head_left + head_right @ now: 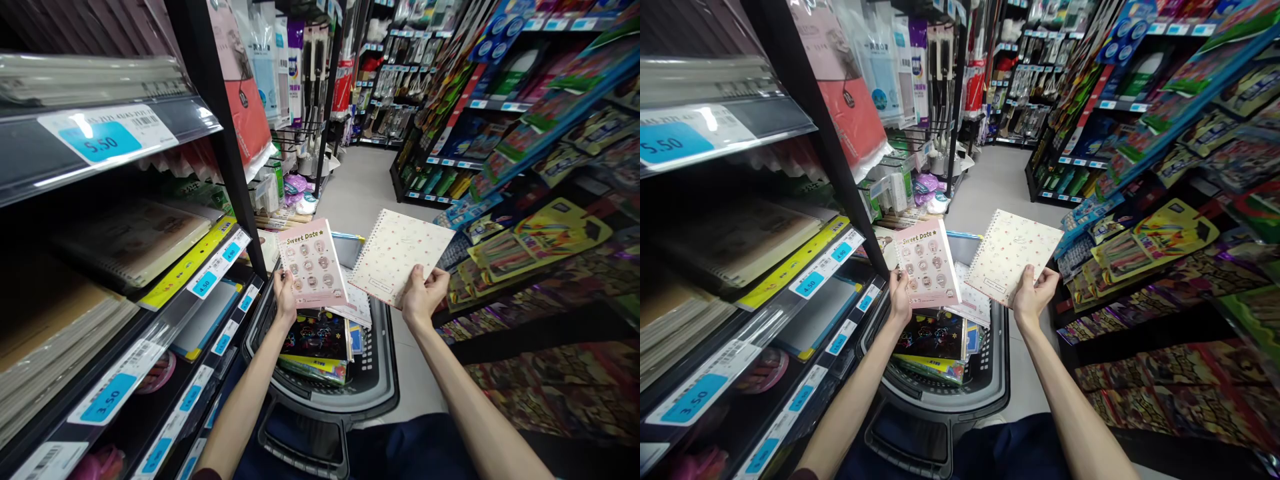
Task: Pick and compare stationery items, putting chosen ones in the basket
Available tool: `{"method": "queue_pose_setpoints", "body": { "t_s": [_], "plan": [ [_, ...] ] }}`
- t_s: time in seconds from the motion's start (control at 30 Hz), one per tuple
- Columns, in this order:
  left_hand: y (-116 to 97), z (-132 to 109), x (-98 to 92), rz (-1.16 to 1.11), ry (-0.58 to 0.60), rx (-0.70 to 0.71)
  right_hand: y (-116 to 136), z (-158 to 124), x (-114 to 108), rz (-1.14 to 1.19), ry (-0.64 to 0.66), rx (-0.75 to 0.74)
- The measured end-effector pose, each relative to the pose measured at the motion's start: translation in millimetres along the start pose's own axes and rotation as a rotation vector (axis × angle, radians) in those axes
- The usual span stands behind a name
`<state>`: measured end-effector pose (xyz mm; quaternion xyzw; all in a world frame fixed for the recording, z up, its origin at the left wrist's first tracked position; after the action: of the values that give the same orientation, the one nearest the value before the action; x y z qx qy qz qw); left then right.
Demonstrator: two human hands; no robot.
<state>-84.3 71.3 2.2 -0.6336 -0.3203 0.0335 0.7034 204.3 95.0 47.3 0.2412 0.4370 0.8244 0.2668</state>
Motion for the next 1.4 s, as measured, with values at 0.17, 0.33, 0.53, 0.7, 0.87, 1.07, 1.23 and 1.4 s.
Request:
{"method": "queue_pose_setpoints", "body": {
  "t_s": [0.17,0.33,0.53,0.7,0.87,1.07,1.23,1.4],
  "plan": [
    [-9.1,-11.2,0.7,-0.262,0.240,-0.277,2.6,-2.3,1.0,0.014,0.024,0.020],
    [-25.6,-29.0,-5.7,-0.469,0.562,-0.469,-3.7,-4.7,0.3,0.001,0.036,0.065],
    [-32.2,-38.2,-2.3,-0.497,0.796,-0.720,-12.3,-4.8,-1.3,-0.088,0.055,0.061],
    [-28.0,-43.0,0.1,-0.496,0.852,-0.788,-15.5,-3.9,-0.4,-0.073,0.072,0.098],
    [-29.9,-43.6,-1.9,-0.515,0.760,-0.783,-17.2,-3.9,-1.5,-0.053,0.064,0.081],
    [-27.8,-41.4,-4.1,-0.603,0.726,-0.769,-17.9,-3.8,-3.7,-0.048,0.059,0.057],
    [-25.9,-40.5,-4.5,-0.554,0.682,-0.779,-10.9,-5.6,1.0,-0.037,0.054,0.036],
    [-27.1,-41.0,-5.1,-0.552,0.705,-0.769,-6.1,-6.3,13.1,0.190,-0.058,0.223]
  ]
}}
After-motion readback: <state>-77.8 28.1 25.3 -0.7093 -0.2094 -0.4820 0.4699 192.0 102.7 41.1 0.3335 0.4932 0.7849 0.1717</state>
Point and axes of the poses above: each hand's wrist, its own z-axis towards the middle knuckle, its own x-axis out of the palm, y = z × x, the point moved 1 cm from there along z, towards the middle knuckle, and after that the axes turned 10 degrees about z, right-handed, at the moved point
